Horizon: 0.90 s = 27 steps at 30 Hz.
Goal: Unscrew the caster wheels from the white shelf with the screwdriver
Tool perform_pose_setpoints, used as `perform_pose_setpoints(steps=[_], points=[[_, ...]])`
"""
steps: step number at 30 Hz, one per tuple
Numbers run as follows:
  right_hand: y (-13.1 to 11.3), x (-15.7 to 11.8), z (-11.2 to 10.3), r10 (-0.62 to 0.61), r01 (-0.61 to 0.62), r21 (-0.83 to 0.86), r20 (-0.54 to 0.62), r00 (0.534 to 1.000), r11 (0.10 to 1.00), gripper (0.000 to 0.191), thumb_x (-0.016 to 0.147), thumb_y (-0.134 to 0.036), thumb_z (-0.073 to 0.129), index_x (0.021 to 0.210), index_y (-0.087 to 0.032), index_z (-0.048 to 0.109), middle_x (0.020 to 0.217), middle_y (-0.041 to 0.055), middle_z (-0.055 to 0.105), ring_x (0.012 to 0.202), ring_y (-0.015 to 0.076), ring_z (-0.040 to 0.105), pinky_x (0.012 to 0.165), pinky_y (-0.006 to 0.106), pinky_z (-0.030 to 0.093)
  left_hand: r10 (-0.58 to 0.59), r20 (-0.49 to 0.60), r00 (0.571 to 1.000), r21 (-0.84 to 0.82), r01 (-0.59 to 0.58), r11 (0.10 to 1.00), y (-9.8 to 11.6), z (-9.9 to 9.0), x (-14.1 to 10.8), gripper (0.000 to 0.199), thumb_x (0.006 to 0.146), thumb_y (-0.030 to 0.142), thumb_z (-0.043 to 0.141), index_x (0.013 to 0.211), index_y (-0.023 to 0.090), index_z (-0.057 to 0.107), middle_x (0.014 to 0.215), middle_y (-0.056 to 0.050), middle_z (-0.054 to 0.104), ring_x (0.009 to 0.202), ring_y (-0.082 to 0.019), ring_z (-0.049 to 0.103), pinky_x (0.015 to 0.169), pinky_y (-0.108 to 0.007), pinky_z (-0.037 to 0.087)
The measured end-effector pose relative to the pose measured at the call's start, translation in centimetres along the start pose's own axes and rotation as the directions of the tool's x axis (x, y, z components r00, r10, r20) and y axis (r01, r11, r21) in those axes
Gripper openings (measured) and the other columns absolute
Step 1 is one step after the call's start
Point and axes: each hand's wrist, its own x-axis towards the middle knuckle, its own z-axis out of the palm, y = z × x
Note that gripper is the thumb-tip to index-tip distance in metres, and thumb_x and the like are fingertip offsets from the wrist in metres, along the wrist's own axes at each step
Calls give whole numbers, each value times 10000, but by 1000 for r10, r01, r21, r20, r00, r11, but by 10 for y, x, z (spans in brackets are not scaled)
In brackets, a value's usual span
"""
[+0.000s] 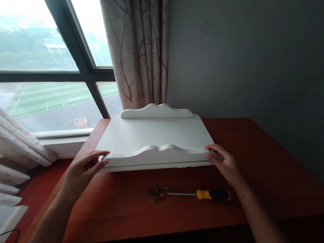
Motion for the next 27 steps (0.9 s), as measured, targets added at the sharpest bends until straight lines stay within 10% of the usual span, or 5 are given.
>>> perform_pose_setpoints(steps=[27], points=[[15,2,7,38,-4,188,-175,984,982,326,729,-463,808,980,-258,774,1132,53,698,1112,266,615,1021,492,467,-180,-47,983,-305,158,939,13,1,4,411,637,487,858,963,243,806,1007,-65,749,951,-250,637,773,-310,516]])
